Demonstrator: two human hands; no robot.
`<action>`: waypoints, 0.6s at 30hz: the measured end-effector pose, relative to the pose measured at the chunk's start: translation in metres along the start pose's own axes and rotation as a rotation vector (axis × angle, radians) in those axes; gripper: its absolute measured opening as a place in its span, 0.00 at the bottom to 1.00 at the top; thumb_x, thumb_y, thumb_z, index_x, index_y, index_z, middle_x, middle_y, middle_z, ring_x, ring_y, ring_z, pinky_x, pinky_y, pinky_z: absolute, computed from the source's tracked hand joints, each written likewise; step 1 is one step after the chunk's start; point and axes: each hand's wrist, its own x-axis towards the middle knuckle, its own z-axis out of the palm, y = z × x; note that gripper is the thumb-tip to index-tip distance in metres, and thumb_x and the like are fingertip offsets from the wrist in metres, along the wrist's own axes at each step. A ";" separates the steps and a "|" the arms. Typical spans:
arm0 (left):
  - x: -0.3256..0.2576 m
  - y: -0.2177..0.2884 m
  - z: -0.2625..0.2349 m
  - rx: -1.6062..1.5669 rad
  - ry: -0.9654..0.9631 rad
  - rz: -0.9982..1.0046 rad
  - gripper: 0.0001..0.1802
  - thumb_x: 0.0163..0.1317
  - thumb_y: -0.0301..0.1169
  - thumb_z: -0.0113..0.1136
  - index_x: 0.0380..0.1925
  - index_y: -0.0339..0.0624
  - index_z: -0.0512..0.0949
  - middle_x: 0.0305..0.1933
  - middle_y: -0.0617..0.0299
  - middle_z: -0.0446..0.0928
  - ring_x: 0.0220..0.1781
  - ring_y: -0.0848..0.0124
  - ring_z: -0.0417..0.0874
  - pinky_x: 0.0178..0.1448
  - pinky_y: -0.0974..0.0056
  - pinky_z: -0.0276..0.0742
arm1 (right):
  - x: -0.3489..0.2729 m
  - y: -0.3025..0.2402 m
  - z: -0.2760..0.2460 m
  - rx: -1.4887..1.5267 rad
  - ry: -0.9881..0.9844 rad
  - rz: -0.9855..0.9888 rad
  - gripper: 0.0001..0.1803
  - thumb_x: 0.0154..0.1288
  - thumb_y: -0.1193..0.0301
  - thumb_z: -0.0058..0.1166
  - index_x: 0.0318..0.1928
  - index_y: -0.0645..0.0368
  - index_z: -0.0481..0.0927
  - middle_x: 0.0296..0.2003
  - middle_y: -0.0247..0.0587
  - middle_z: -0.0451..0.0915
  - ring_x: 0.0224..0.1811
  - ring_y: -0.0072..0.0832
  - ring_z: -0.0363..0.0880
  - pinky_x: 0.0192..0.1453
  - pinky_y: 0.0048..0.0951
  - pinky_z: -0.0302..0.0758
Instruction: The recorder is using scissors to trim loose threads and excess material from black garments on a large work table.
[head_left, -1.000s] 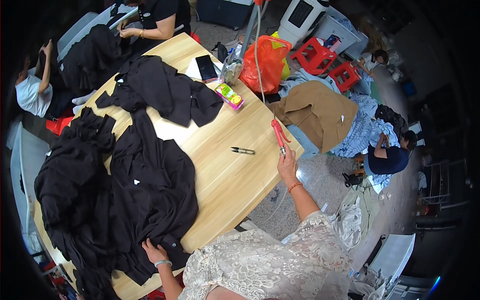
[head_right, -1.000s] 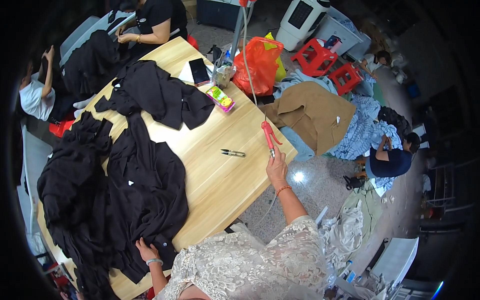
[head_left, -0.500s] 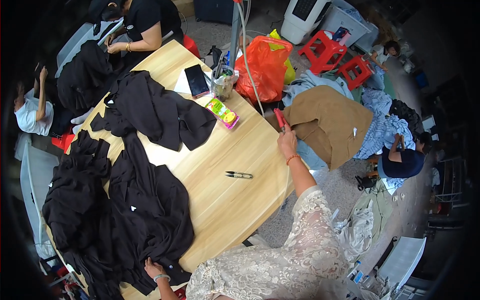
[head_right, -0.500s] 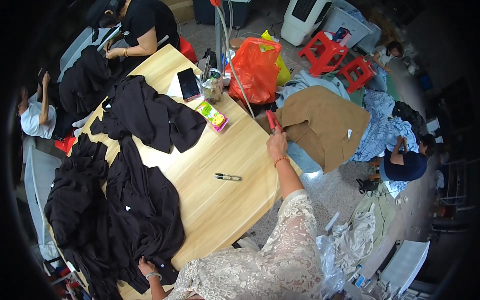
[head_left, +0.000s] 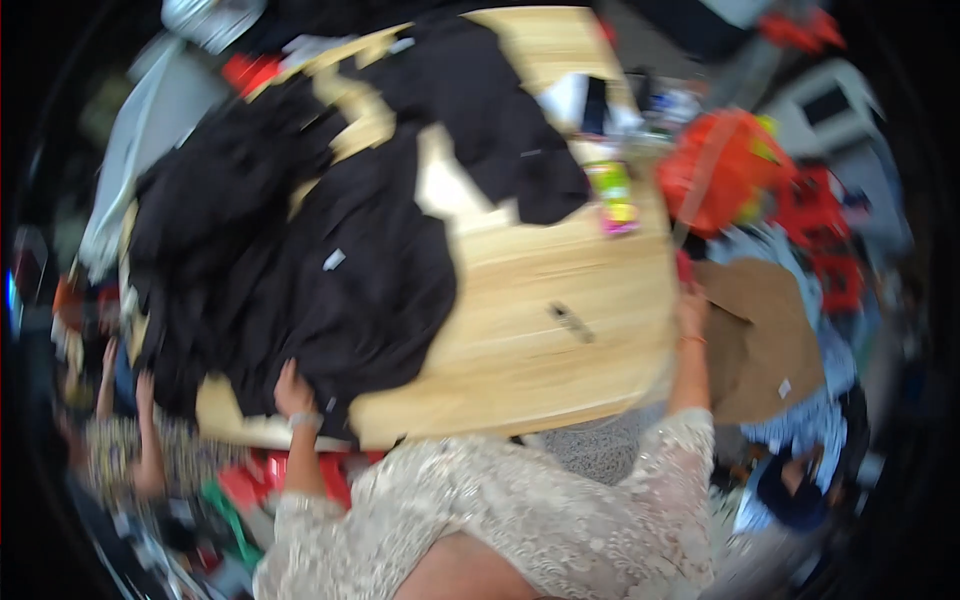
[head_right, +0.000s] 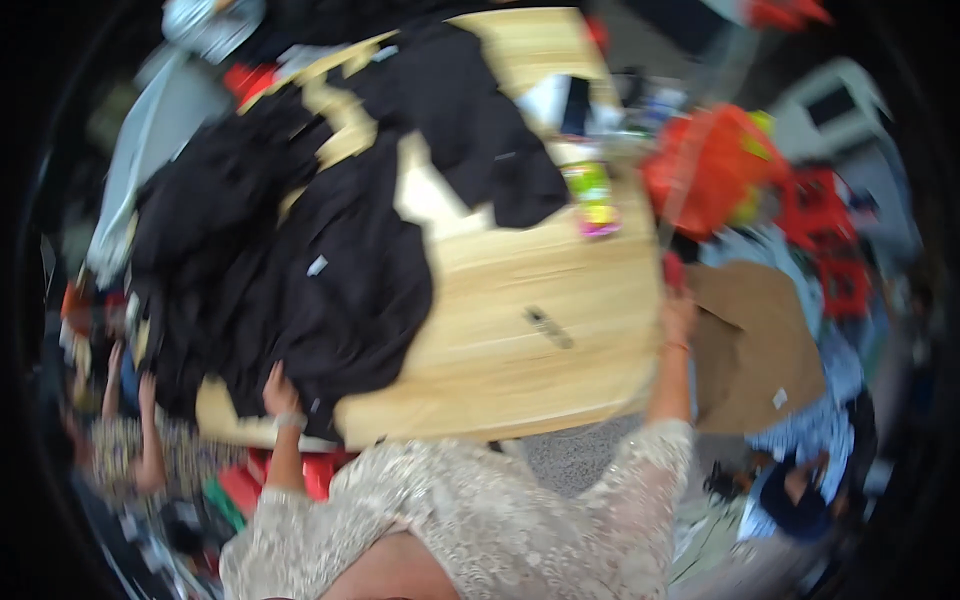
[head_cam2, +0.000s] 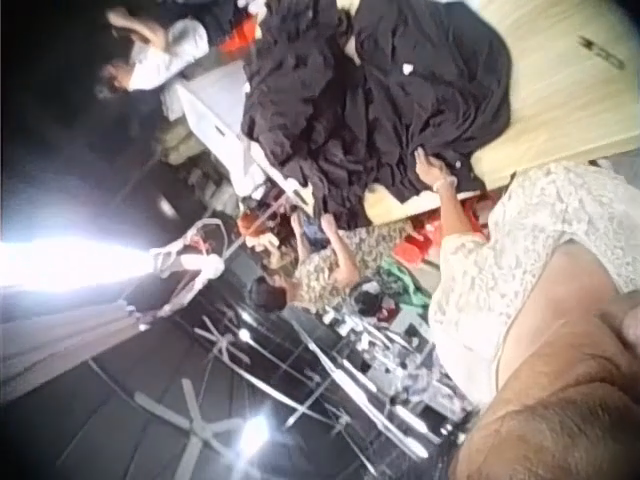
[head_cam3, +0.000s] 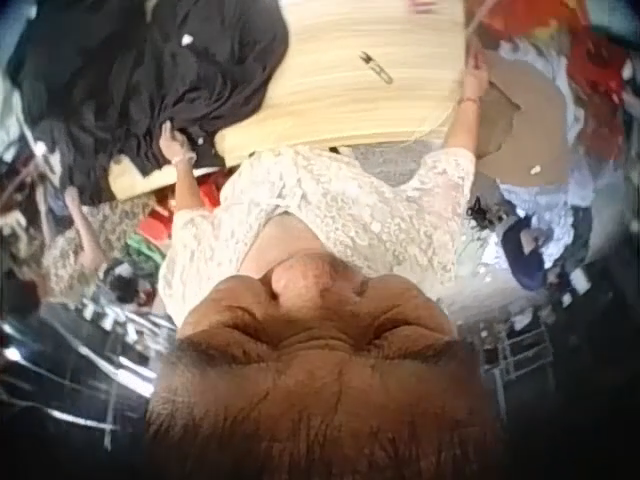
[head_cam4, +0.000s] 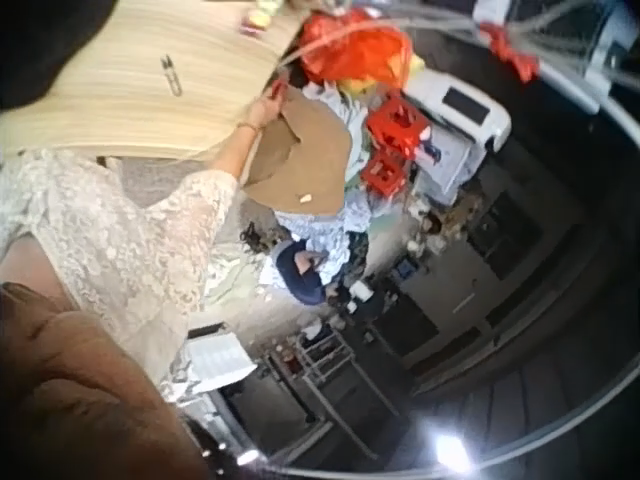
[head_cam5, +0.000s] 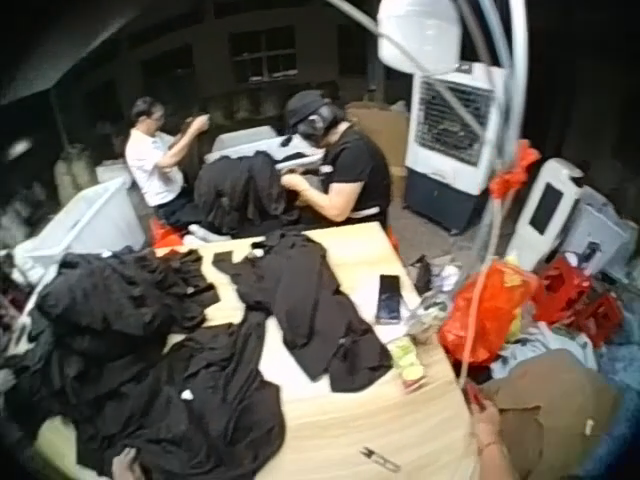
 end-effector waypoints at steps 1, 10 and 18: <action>0.007 0.031 -0.003 -0.128 -0.004 0.035 0.17 0.61 0.24 0.49 0.48 0.41 0.81 0.51 0.48 0.81 0.52 0.52 0.81 0.58 0.57 0.75 | 0.005 0.028 -0.015 0.091 0.093 -0.100 0.23 0.67 0.50 0.50 0.53 0.51 0.79 0.44 0.49 0.83 0.47 0.49 0.81 0.50 0.48 0.75; 0.010 0.012 -0.051 -0.310 0.074 0.017 0.06 0.55 0.25 0.62 0.34 0.46 0.82 0.31 0.58 0.79 0.33 0.60 0.77 0.38 0.58 0.75 | -0.255 -0.169 0.052 0.475 -0.257 -0.899 0.14 0.70 0.76 0.45 0.51 0.64 0.79 0.42 0.44 0.82 0.43 0.28 0.80 0.48 0.29 0.75; 0.000 0.005 -0.035 -0.464 -0.019 0.146 0.07 0.52 0.32 0.57 0.27 0.47 0.84 0.28 0.54 0.81 0.33 0.53 0.80 0.40 0.51 0.76 | -0.538 -0.299 0.150 0.231 -0.735 -1.531 0.24 0.58 0.68 0.64 0.55 0.55 0.75 0.46 0.49 0.77 0.47 0.49 0.78 0.48 0.42 0.77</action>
